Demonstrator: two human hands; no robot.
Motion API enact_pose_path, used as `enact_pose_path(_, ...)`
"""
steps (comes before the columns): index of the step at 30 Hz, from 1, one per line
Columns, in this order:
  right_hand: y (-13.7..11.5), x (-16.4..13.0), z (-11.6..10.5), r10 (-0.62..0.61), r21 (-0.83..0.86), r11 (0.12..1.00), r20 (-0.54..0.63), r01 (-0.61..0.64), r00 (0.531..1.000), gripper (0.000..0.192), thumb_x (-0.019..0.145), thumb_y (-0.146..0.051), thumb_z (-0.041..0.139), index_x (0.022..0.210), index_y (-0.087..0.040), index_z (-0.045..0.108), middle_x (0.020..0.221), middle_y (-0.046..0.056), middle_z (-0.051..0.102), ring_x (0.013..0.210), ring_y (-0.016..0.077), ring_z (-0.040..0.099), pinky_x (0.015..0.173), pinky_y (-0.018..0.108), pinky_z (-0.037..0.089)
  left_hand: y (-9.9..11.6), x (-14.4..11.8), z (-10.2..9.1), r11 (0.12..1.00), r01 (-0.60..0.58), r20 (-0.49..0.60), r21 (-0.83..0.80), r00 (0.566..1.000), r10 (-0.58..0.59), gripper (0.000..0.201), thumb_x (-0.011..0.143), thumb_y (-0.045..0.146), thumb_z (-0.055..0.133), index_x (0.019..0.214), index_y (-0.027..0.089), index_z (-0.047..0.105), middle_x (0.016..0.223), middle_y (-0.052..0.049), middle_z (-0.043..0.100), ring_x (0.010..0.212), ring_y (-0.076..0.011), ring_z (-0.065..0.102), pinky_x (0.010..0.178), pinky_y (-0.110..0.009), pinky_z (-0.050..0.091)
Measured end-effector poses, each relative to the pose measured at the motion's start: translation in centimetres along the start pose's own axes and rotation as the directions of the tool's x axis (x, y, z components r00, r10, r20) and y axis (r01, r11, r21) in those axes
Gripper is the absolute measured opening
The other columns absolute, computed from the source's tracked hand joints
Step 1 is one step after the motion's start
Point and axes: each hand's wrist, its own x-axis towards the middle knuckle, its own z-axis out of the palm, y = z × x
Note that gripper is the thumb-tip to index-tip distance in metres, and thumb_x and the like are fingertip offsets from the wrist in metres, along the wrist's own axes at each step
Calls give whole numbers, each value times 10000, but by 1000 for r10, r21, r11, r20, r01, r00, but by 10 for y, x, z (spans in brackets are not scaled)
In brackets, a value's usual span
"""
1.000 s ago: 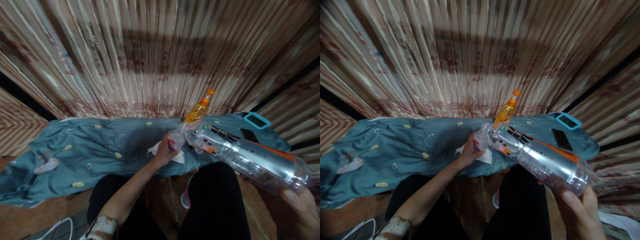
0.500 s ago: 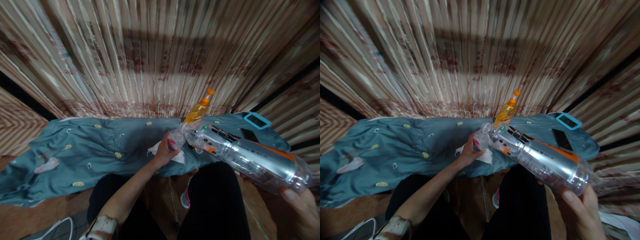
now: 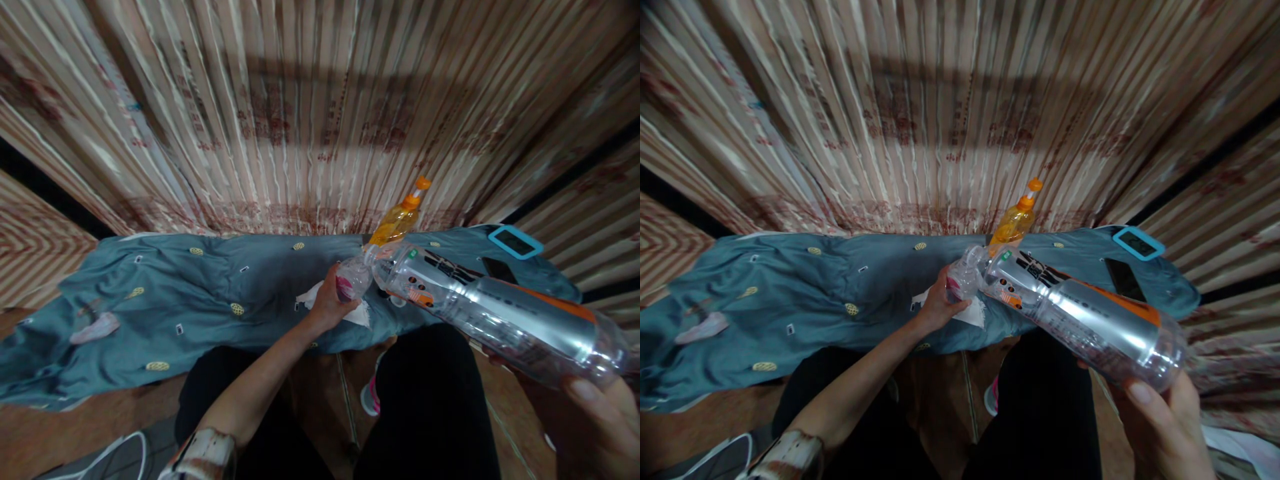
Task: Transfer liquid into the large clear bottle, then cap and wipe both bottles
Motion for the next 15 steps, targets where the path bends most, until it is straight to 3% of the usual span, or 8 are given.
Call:
enact_pose_path(8,-8,-4,11,0,10,1000,-32,0,1000,681,530,-496,869,1133,-253,668,1102,141,611,1051,375,587,812,542,549,1,-1,0,1000,0,-5,-17,1000,0,853,637,277,806,1371,205,377,1287,-116,572,1178,-299,553,1057,-499,401)
enact_pose_path(15,-7,-3,5,6,-43,999,-2,-6,1000,552,585,-433,802,1083,-222,691,1045,154,626,1003,388,605,767,558,558,1,-1,0,1000,10,0,-10,1000,-10,853,638,286,801,1368,185,373,1289,-130,561,1161,-299,560,1050,-495,404)
